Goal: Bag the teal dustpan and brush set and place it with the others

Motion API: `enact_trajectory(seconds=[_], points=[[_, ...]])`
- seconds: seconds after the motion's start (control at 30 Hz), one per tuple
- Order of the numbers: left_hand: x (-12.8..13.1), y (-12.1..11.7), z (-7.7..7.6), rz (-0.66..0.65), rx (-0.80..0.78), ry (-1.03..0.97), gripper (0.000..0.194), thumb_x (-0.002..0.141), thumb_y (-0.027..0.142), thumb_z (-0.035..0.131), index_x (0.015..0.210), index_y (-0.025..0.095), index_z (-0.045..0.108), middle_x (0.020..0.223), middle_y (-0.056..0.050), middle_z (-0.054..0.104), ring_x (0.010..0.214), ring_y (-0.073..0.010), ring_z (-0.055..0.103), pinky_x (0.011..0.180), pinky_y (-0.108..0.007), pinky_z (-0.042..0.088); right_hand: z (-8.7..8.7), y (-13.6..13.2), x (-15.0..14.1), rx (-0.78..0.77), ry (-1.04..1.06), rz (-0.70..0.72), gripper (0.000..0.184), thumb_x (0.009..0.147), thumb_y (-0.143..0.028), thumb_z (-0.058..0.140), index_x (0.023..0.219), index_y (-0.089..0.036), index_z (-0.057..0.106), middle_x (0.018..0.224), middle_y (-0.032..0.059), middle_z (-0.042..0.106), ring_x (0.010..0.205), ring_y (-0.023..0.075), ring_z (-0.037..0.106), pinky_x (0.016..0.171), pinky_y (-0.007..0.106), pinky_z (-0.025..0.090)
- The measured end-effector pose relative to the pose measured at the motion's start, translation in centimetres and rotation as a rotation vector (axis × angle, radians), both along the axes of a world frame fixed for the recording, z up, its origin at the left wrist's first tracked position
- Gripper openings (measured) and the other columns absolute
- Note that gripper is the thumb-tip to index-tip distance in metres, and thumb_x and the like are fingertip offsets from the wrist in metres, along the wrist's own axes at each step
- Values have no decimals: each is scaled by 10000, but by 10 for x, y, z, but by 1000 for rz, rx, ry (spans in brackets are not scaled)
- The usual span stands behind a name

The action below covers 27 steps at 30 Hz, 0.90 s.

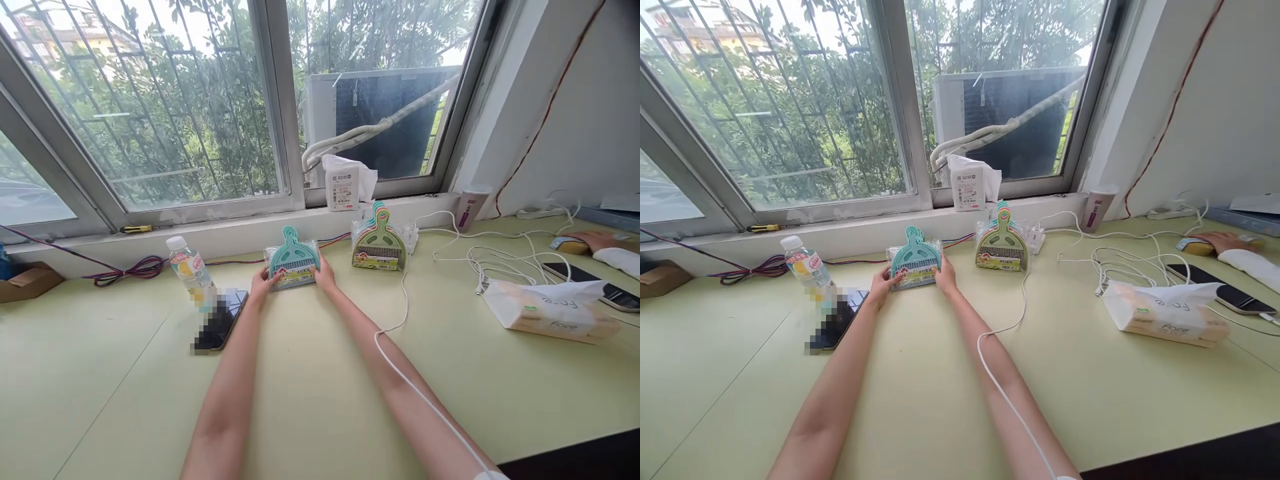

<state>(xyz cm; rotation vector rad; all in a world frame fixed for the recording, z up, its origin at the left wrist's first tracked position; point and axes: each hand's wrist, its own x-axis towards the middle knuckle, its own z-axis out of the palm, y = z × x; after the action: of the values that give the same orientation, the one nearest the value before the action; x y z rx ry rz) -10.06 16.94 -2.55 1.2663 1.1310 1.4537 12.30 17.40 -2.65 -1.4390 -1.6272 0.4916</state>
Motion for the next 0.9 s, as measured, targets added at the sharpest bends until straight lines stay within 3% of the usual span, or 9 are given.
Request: enact_trajectory(seconds=[0.17, 0.33, 0.43, 0.57, 0.73, 0.9], points=[[-3, -12, 12, 132, 146, -16, 991, 432, 450, 903, 1291, 128, 528, 1139, -165, 694, 1087, -294, 652, 912, -402, 542, 6, -17, -3, 393, 21, 73, 693, 918, -204, 455, 1556, -170, 185, 1500, 125, 412, 1385, 241, 385, 1129, 397, 359], [4, -11, 13, 256, 243, 109, 864, 604, 402, 831, 1356, 165, 478, 1220, -162, 665, 1132, -292, 639, 899, -389, 553, 10, -24, -4, 530, -7, 160, 651, 937, -171, 349, 1560, -189, 160, 1569, 94, 294, 1452, 219, 273, 1179, 404, 302], [17, -7, 12, 352, 226, 198, 720, 698, 246, 757, 1367, 197, 497, 1241, -123, 664, 1112, -271, 654, 912, -386, 551, 9, -18, -2, 489, 4, 148, 673, 912, -123, 333, 1559, -168, 152, 1562, 105, 300, 1451, 211, 274, 1178, 393, 302], [29, 5, 14, 357, 262, 321, 634, 750, 119, 636, 1363, 247, 535, 1211, -70, 685, 1100, -258, 661, 944, -394, 535, 7, 2, 2, 297, 2, 59, 730, 890, -133, 401, 1561, -186, 121, 1524, 115, 364, 1415, 216, 342, 1137, 396, 356], [27, 38, 14, 363, 247, 423, 500, 733, 106, 592, 1216, 217, 655, 1130, -61, 719, 1067, -274, 667, 984, -412, 492, 1, 34, 3, 205, -19, 32, 671, 907, -181, 408, 1542, -158, 190, 1511, 153, 383, 1376, 252, 410, 1089, 416, 401], [23, 69, 3, 343, 260, 314, 412, 742, 162, 592, 1151, 188, 642, 1103, -74, 720, 1042, -227, 674, 962, -352, 500, -2, 58, 3, 248, -27, 56, 607, 920, -208, 389, 1511, -149, 260, 1501, 145, 398, 1380, 239, 404, 1096, 395, 393]])
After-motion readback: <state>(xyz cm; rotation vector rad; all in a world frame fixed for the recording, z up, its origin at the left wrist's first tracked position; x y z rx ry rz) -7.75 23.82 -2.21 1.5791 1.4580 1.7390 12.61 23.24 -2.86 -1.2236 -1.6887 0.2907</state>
